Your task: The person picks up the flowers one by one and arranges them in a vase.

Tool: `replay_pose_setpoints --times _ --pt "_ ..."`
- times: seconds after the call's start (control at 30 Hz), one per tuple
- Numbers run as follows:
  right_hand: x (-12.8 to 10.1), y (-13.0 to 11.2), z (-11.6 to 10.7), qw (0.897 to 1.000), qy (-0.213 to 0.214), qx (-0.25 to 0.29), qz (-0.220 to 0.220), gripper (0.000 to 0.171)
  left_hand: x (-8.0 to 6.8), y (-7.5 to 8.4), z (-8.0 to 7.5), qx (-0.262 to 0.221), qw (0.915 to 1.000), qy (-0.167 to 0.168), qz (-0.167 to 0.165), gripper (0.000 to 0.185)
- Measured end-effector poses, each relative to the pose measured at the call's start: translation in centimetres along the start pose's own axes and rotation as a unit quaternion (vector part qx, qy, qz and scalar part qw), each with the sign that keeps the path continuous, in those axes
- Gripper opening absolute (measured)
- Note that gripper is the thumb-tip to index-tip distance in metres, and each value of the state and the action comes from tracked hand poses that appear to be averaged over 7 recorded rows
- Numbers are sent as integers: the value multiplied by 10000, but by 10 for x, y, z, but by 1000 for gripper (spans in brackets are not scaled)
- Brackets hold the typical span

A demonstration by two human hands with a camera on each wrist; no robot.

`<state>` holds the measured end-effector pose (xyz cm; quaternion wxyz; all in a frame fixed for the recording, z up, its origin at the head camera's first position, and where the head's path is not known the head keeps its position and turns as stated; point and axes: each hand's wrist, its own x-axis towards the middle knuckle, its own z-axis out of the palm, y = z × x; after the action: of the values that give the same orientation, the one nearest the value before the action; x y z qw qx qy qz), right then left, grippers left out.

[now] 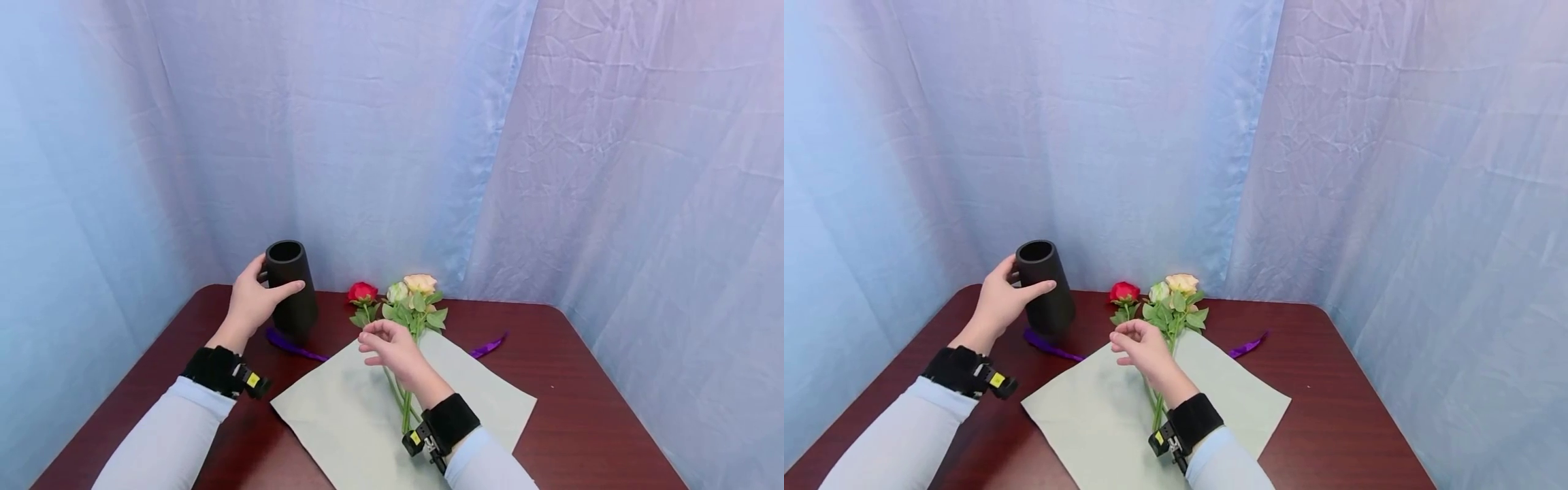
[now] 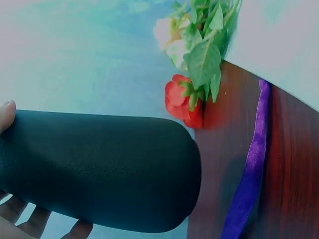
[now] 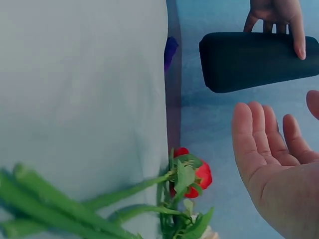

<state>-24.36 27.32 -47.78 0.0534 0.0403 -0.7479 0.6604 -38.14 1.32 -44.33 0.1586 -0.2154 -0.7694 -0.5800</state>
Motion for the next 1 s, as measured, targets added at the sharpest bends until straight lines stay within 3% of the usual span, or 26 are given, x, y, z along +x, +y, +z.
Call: replay_pose_setpoints --times 0.3,0.63,0.77,1.0 --pt "-14 -6 -6 9936 -343 -1035 -283 28 -24 11 -11 -205 9980 -556 241 75" --pt "-24 -4 -12 9783 -558 -1907 -585 24 -57 42 -27 -257 9927 -1097 422 66" --pt "-30 -2 -18 9694 -624 -2252 -755 21 -64 37 -30 -292 9912 -1185 505 69" --pt "-40 -1 -20 9491 -708 -2893 -1021 21 -68 7 -32 -171 9910 -1245 453 71"
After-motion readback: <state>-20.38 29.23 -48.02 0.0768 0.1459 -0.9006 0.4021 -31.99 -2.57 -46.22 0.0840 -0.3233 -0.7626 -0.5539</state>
